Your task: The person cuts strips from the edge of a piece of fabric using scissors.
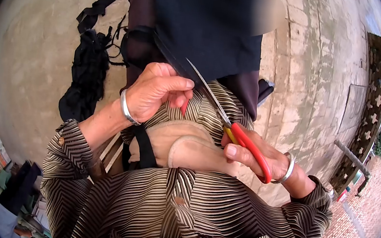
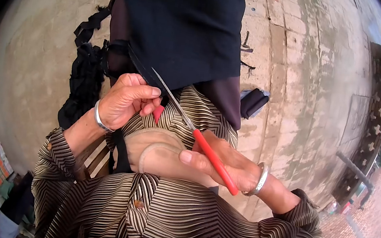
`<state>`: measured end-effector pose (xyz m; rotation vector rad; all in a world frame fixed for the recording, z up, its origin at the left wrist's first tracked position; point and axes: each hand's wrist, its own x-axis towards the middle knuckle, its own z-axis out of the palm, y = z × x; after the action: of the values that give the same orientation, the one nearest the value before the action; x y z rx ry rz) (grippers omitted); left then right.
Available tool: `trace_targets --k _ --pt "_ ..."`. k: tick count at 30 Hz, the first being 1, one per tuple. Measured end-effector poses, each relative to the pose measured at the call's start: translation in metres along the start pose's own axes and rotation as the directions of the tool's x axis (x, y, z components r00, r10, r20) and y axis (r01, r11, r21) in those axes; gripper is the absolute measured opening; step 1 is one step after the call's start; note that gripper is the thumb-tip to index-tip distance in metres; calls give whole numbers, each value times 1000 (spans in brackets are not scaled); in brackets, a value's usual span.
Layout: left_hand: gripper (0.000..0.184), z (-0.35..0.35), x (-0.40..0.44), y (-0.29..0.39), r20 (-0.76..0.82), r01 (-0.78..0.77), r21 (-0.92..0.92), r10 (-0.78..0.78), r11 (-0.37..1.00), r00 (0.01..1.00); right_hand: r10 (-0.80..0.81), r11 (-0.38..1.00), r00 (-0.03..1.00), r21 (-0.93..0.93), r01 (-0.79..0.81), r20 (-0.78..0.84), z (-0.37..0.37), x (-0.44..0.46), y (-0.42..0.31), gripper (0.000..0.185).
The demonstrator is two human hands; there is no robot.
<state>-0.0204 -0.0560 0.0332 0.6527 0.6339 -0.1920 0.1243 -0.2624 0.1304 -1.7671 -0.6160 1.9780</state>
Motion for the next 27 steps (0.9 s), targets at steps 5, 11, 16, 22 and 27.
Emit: trace_targets --k 5,11,16,22,27 --pt "18 -1 -1 1 5 -4 42 4 999 1000 -11 999 998 -46 9 -56 8 3 -8 55" --pt "18 -1 -2 2 0 -6 27 6 1000 1000 -130 991 981 -60 123 -145 13 10 3 76" --pt "19 1 -4 5 5 -9 30 9 1000 1000 -232 970 952 -127 209 -201 18 13 6 64" --pt "19 -1 -4 2 4 -13 33 13 999 1000 -213 973 953 -134 187 -216 17 10 -6 63" --pt "18 -1 -4 2 7 -28 34 28 999 1000 -84 996 993 -43 81 -83 10 8 -9 71"
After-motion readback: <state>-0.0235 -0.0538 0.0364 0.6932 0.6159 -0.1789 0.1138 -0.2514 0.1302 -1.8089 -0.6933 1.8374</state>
